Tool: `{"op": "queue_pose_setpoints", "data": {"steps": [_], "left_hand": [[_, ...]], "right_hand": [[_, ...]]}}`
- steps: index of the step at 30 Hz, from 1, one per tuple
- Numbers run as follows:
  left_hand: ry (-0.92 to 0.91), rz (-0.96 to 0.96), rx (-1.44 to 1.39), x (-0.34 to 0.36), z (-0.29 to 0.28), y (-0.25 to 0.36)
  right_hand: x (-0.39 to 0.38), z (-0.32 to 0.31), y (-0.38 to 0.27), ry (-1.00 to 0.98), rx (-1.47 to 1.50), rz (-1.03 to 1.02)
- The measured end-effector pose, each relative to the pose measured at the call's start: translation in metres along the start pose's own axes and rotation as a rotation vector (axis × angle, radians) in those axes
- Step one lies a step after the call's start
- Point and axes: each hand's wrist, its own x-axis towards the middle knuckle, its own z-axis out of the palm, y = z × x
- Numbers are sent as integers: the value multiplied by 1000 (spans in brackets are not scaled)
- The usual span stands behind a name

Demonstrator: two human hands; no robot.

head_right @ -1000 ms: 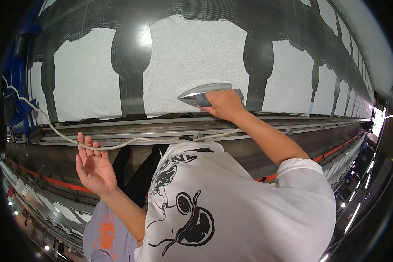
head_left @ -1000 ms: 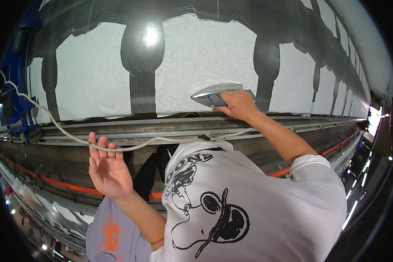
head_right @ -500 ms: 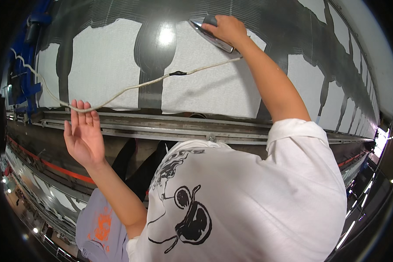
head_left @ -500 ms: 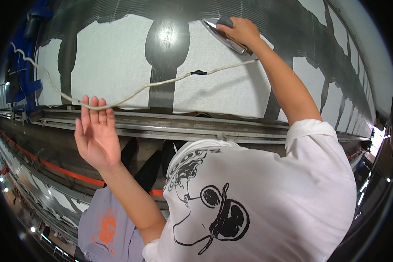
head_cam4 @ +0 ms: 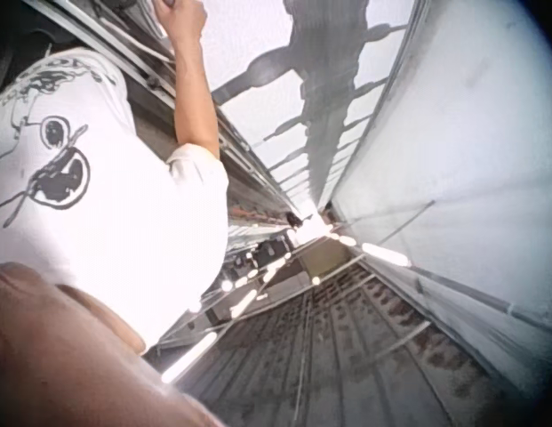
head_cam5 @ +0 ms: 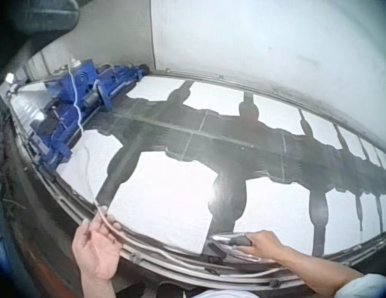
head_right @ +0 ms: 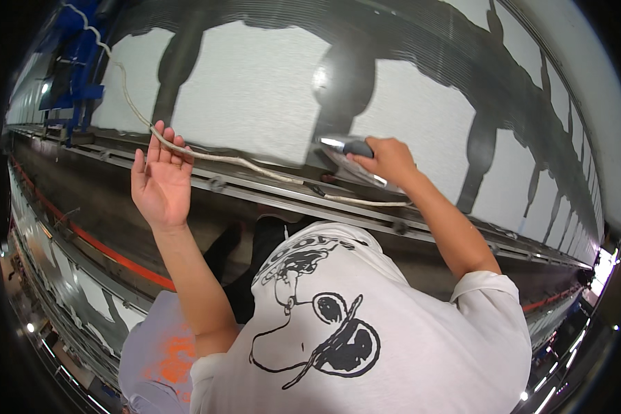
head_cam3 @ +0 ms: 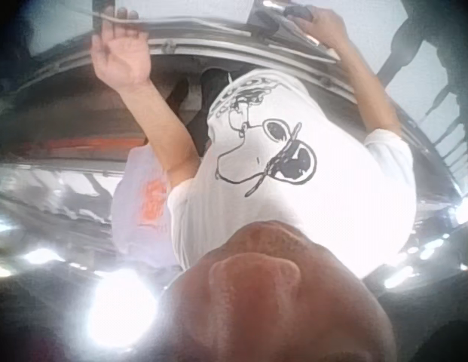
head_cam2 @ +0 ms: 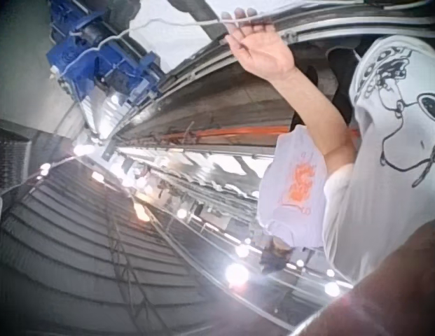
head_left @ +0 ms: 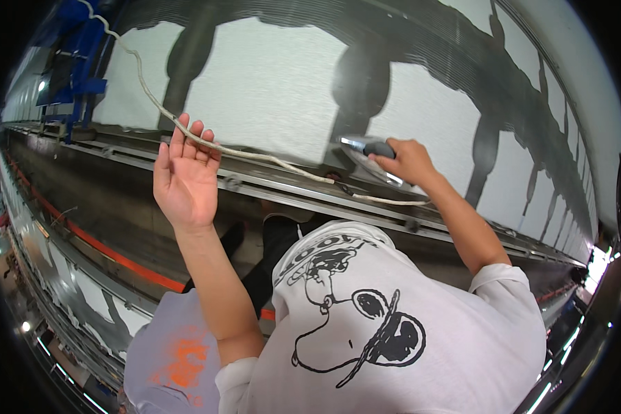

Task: The person irons a white t-shirt on a flat ironing board using a handheld electric iron. They move the iron back and forth across the fabric, occasionally lifting it to reposition the garment or adjust the cord. The task is performed in a repetitive manner, focusing on smoothing the shirt's surface.

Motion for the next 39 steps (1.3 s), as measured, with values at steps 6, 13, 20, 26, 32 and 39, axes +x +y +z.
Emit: {"op": "queue_pose_setpoints", "data": {"steps": [6,13,20,26,32,39], "left_hand": [[-56,-2,69,-5,-75,97],[-57,-81,88,-4,-107,145],[-27,-174,16,22,-125,152],[-3,-115,-55,68,-144,178],[-20,-128,29,97,-146,210],[91,-114,136,110,-144,225]], "right_hand": [[158,12,-103,127,-49,21],[300,-16,-131,186,-179,146],[342,-15,-124,246,-245,232],[280,6,-169,101,-178,200],[163,102,-214,-83,-266,23],[263,45,-237,11,-256,82]]}}
